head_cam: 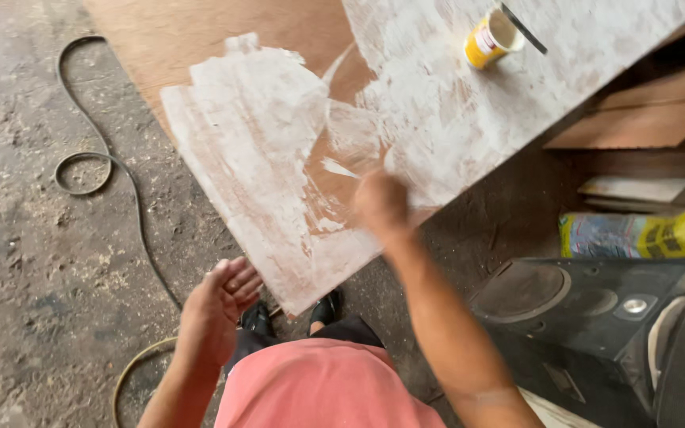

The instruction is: The person applies a white filler paste to a large wooden board using a putty knife. They repeatedly scoop filler from a container and spread it across the surface, smoothing the material to cover the wood grain.

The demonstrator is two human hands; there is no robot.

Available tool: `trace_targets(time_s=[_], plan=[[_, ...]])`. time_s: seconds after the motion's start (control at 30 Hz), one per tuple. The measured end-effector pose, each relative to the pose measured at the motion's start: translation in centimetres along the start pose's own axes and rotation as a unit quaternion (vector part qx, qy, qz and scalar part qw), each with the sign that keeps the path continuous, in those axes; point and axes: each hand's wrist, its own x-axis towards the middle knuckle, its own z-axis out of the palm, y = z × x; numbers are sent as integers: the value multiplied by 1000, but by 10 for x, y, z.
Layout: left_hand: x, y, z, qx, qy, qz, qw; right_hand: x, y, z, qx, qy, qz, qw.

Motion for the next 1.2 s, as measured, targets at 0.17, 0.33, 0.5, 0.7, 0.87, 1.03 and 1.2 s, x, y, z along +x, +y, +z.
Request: trace_targets(time_s=[0.17, 0.33, 0.5, 0.7, 0.87, 1.03, 1.2], plan=[[-10, 14, -6, 105, 13, -29, 994, -3, 43, -53, -6, 28, -122, 992], [-11, 10, -19, 190, 37, -54, 980, 26, 147, -137, 3, -9, 239, 971], [6, -27, -13, 57, -34, -21, 998, -62, 49, -52, -96, 128, 31, 987], [27, -46, 0, 1, 30, -44, 999, -50, 56, -94, 63, -29, 95, 993], [23, -49, -2, -30, -18, -16, 999, 10, 94, -86, -10, 42, 144, 989], [20, -35, 18, -18, 10, -39, 999, 10, 19, -16, -20, 67, -83, 994], [1, -28, 25, 7, 37, -33, 999, 176, 50, -71, -19, 166, -52, 984]])
